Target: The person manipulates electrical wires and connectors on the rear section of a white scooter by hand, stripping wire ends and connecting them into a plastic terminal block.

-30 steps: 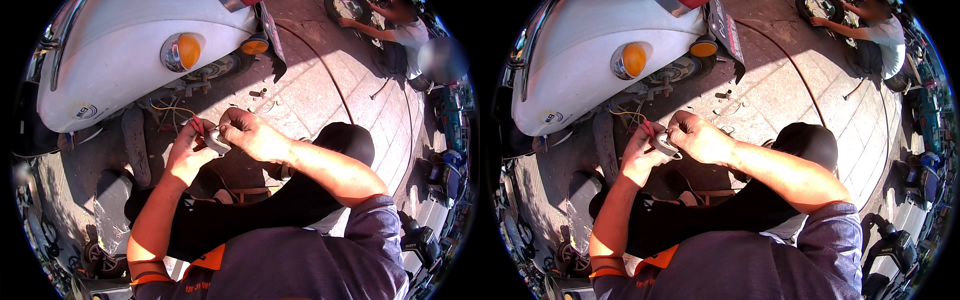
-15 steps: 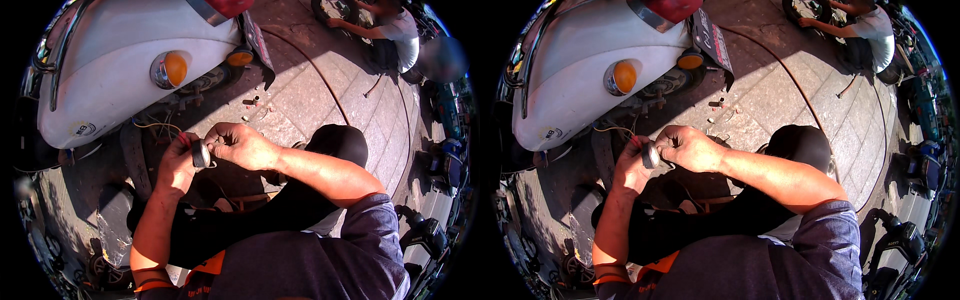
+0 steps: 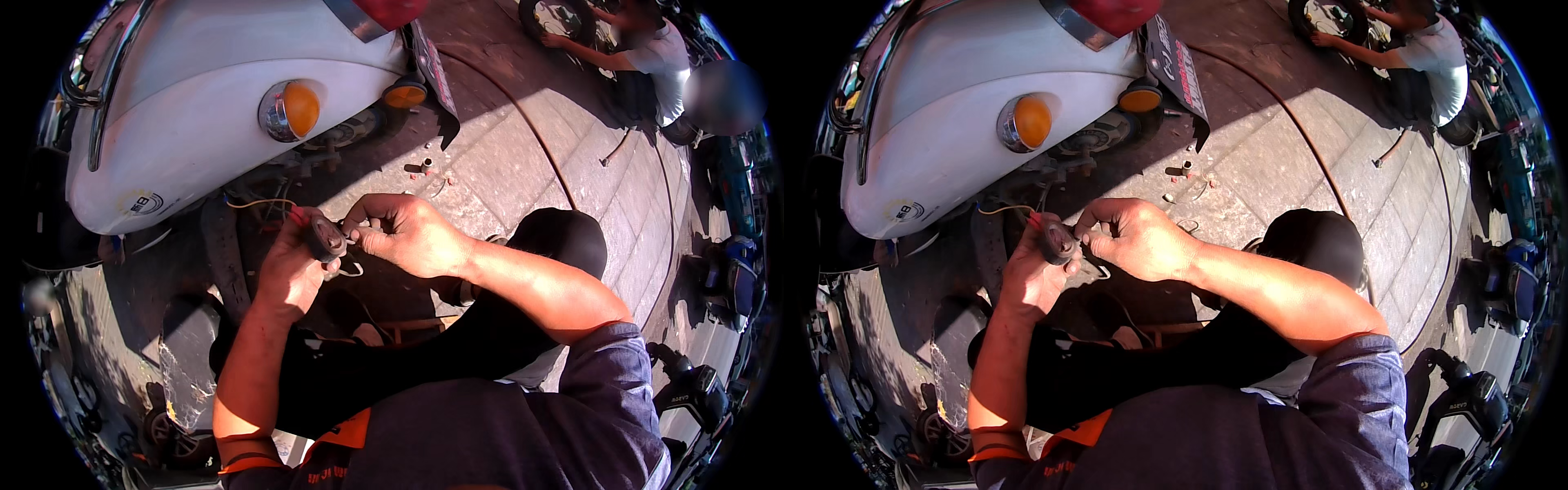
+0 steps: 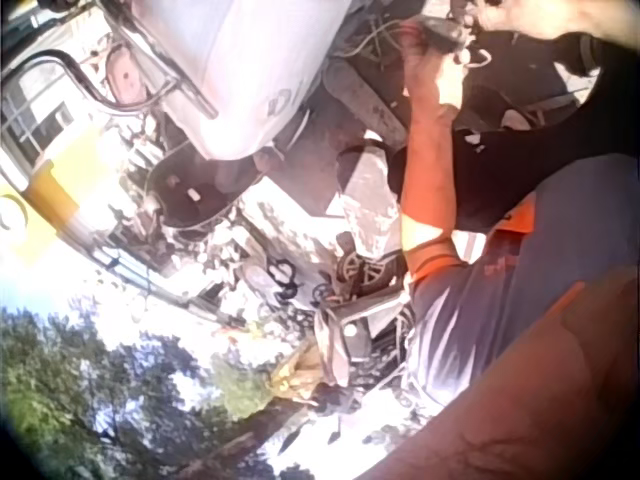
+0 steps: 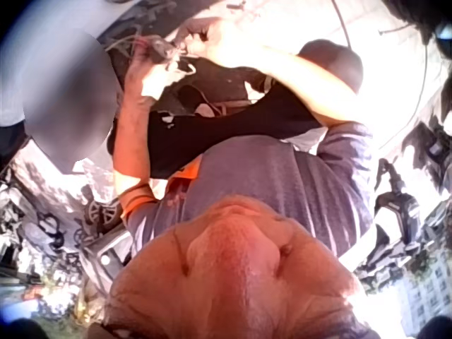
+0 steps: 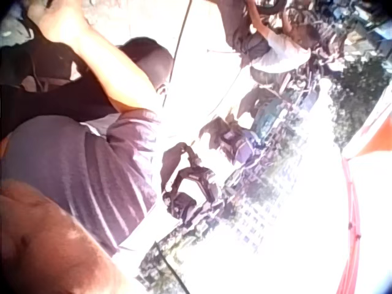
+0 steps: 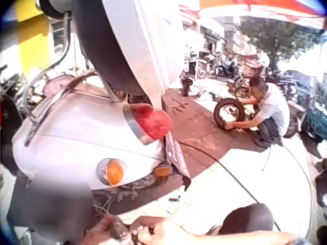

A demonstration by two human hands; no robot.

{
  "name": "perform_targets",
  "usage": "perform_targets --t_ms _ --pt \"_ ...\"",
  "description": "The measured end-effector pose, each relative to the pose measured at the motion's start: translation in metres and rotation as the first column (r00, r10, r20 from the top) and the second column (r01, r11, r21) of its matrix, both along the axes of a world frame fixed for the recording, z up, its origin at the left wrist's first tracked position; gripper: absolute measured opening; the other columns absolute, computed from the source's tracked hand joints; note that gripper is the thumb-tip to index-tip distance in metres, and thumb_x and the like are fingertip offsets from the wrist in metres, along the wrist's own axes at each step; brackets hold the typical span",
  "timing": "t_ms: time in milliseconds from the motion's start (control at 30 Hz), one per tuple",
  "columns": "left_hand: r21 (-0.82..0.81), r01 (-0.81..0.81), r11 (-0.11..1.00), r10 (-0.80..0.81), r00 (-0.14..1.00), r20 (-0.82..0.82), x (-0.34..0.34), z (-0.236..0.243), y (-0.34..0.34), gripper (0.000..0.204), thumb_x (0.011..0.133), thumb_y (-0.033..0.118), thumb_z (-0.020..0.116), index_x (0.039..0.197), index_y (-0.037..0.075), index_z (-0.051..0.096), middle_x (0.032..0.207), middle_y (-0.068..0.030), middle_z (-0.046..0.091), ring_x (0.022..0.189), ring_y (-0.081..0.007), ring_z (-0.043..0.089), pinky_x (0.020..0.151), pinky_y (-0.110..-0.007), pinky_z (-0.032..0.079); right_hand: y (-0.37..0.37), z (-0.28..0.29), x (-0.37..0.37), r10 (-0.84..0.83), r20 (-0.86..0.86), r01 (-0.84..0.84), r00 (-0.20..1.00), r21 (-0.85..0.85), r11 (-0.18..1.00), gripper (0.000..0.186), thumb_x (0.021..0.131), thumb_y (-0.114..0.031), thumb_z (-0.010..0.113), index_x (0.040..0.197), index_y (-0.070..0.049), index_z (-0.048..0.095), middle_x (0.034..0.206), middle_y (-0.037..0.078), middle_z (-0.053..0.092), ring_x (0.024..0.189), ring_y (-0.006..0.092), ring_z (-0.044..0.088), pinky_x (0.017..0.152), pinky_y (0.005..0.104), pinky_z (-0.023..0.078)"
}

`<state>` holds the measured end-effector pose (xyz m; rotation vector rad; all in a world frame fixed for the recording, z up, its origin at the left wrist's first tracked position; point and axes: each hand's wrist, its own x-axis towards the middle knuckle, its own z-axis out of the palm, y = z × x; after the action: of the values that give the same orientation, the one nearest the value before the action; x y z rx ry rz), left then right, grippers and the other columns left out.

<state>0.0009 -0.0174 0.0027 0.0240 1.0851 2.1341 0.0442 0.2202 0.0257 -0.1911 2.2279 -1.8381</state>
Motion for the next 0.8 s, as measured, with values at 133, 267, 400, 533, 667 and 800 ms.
perform_targets --t_ms 133,267,400,533,667,800 --pt "-0.082 0.0 0.997 -0.004 0.999 -0.04 0.001 -0.003 0.007 0.032 0.101 0.014 0.07 0.13 0.014 0.056 0.107 -0.0012 0.064 0.093 -0.0172 0.061 0.078 -0.034 0.049 0.005 0.004 0.003 0.008 -0.052 -0.005 0.999 0.049 0.999 0.019 0.101 -0.011 0.072 0.12 -0.006 0.075 0.087 0.002 0.068 0.077 0.0044 0.057 0.066 0.0275 0.047" --pt "-0.231 -0.014 0.973 0.024 0.999 0.039 0.005 0.009 0.002 0.026 0.103 0.013 0.068 0.126 0.014 0.056 0.106 -0.0007 0.064 0.093 -0.0155 0.063 0.074 -0.031 0.049 -0.008 -0.003 0.002 -0.015 -0.357 0.055 0.934 0.101 0.993 0.02 0.095 -0.017 0.079 0.113 -0.007 0.079 0.096 0.016 0.078 0.091 0.0353 0.075 0.082 0.043 0.059" --pt "-0.19 0.008 0.982 -0.006 1.0 0.01 -0.001 0.005 0.01 0.015 0.105 0.017 0.068 0.118 0.015 0.062 0.104 0.0009 0.066 0.092 -0.0115 0.062 0.071 -0.027 0.047 0.002 -0.007 -0.002 -0.023 -0.414 0.121 0.91 0.211 0.97 0.015 0.095 -0.019 0.081 0.106 -0.009 0.08 0.091 0.011 0.071 0.088 0.0342 0.07 0.079 0.0452 0.056" --pt "-0.143 -0.008 0.99 0.031 0.987 0.156 -0.003 0.0 0.008 0.014 0.106 0.018 0.067 0.119 0.017 0.064 0.106 0.0011 0.066 0.091 -0.0109 0.062 0.071 -0.026 0.047 -0.006 -0.005 -0.003 -0.079 -0.43 0.189 0.899 0.22 0.957 0.017 0.094 -0.016 0.081 0.107 -0.007 0.079 0.092 0.012 0.063 0.091 0.0318 0.064 0.081 0.0438 0.054" --pt "-0.043 -0.033 0.999 0.042 0.973 0.228 -0.002 0.004 0.007 0.016 0.105 0.012 0.065 0.12 0.017 0.065 0.107 0.0009 0.067 0.092 -0.0117 0.063 0.075 -0.027 0.048 -0.013 -0.008 0.0 -0.078 -0.551 0.282 0.831 0.296 0.913 0.013 0.09 -0.013 0.08 0.1 -0.005 0.077 0.092 0.012 0.063 0.097 0.036 0.061 0.087 0.0462 0.051" --pt "-0.068 -0.108 0.992 0.119 0.975 0.185 -0.004 -0.001 0.009 0.02 0.103 0.004 0.062 0.12 0.013 0.064 0.109 -0.0016 0.068 0.093 -0.0118 0.063 0.079 -0.028 0.049 -0.018 -0.007 -0.001 -0.071 -0.56 0.29 0.826 0.314 0.904 0.011 0.089 -0.012 0.079 0.096 -0.005 0.074 0.092 0.012 0.064 0.096 0.0372 0.061 0.087 0.0467 0.05"
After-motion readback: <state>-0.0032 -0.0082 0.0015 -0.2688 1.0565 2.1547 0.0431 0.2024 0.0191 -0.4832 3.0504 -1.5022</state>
